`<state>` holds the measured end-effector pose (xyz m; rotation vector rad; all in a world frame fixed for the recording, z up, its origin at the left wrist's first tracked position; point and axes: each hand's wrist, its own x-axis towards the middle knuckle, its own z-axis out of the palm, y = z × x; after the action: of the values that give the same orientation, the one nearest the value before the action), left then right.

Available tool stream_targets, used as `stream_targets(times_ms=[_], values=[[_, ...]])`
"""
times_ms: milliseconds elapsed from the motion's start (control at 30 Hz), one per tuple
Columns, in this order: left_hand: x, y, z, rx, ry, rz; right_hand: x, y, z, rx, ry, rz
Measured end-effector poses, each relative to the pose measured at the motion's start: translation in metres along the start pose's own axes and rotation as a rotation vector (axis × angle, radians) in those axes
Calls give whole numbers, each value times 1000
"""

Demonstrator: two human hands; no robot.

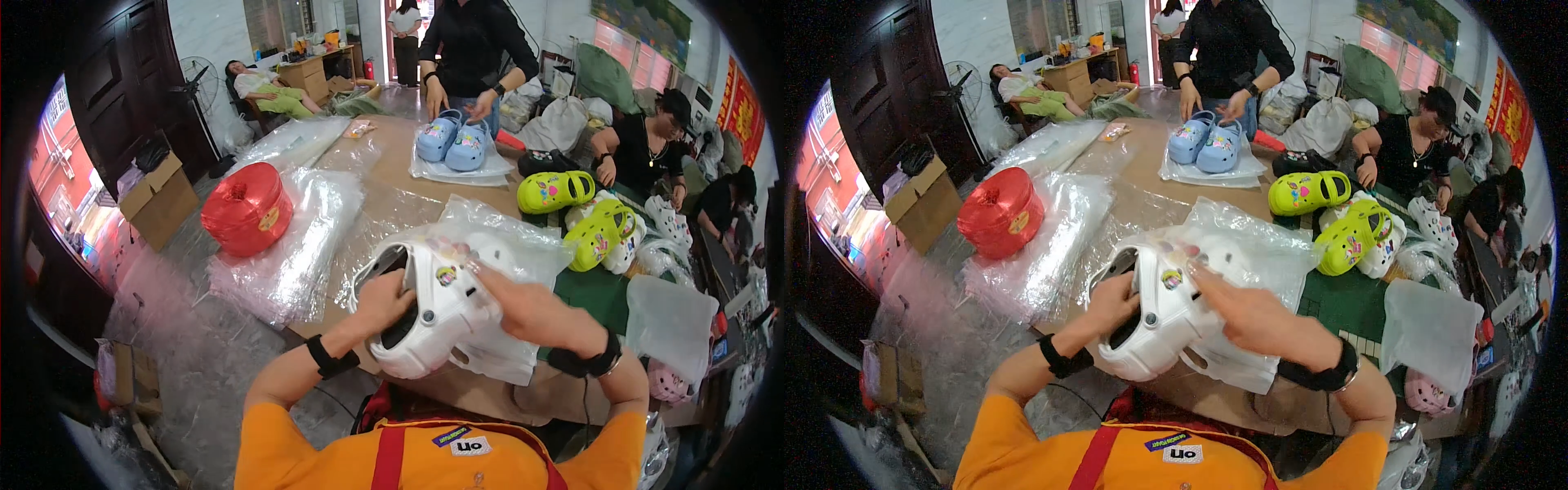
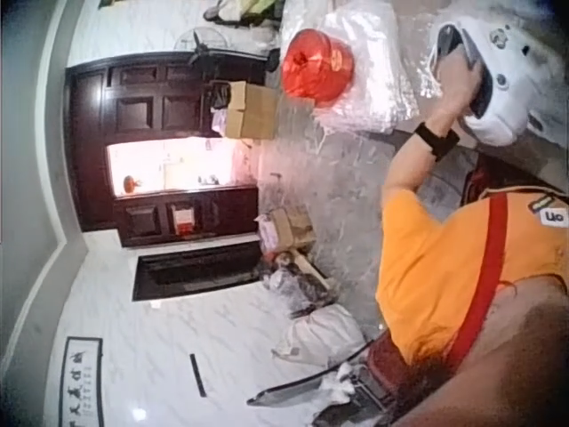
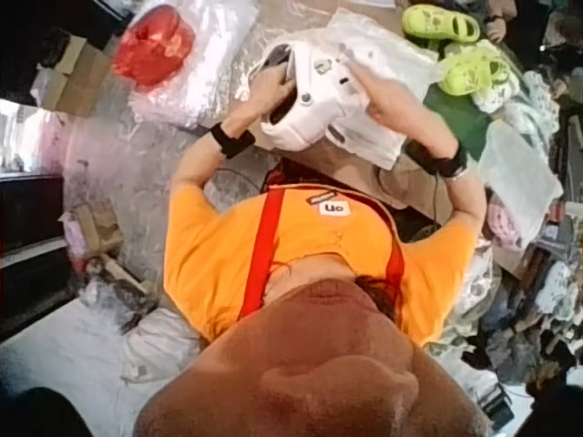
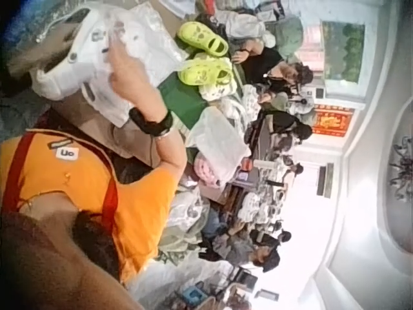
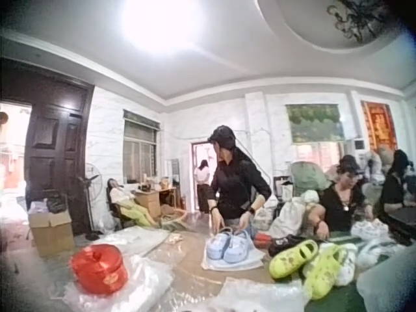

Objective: The recorder is packaging pairs of foam clogs into individual plastic bags and placing them into a larger transport bag.

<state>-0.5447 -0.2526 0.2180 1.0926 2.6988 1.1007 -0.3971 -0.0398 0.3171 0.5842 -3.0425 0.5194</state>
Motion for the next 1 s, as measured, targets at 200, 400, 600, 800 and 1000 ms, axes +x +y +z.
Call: stream_targets(times_ms=[200, 400, 600, 800, 1000], values=[[-1, 20, 25, 196, 54, 251, 32, -7, 25, -92, 72, -147], [15, 22, 30, 62, 110, 374, 25, -26, 64, -11, -97, -335], [34, 15, 36, 71, 277, 152, 11, -7, 85, -106, 73, -403], [60, 19, 43, 68, 324, 49, 20, -42, 85, 155, 41, -579], [69, 36, 28, 242, 364, -98, -6, -20, 122, 292, 363, -493]])
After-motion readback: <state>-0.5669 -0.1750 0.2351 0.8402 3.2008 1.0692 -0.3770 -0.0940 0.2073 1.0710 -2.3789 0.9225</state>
